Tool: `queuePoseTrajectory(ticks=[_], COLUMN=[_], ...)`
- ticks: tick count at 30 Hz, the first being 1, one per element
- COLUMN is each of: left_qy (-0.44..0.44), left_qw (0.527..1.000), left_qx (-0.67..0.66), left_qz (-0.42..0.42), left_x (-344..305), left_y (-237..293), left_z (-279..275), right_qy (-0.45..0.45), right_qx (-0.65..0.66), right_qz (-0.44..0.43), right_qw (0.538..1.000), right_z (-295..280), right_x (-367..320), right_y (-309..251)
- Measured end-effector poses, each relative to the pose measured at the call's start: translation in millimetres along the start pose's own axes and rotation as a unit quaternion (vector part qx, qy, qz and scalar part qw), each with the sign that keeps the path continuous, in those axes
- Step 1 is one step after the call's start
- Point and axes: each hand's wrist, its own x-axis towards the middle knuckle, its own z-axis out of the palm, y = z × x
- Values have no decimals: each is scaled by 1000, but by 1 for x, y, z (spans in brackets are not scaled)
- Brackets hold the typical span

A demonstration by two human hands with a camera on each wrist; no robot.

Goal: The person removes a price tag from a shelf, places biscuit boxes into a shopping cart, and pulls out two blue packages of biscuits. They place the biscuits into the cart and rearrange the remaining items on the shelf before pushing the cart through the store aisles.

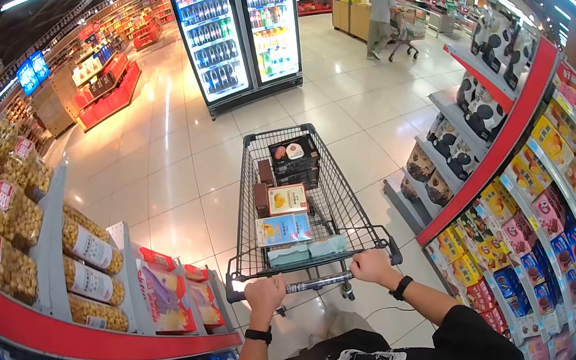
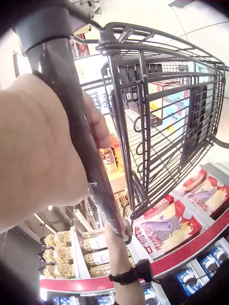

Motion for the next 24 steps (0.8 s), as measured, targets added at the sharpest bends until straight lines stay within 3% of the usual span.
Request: queuePoseTrajectory(ticks=[3,4,7,20,22,24], left_qy=[-19,-67,-39,-80,-34,-56], left_qw=[999,997,998,994,996,995], left_qx=[-14,-3,6,8,5,-1], left_qz=[-26,-39,-49,-77,-76,-86], left_x=[39,54,93,269,291,313], left_y=[-19,-25,-42,-93,-102,-112], left_z=[10,11,26,62,69,72], right_qy=[17,26,30,65,48,55], right_qx=[6,6,14,29,39,32], right_qz=[-28,-16,-20,-60,-61,-76], right_qw=[999,1000,999,996,996,995], right_z=[10,10,7,27,31,35], right_x=[44,58,105,326,357,389], right_y=[1,3,4,42,45,47])
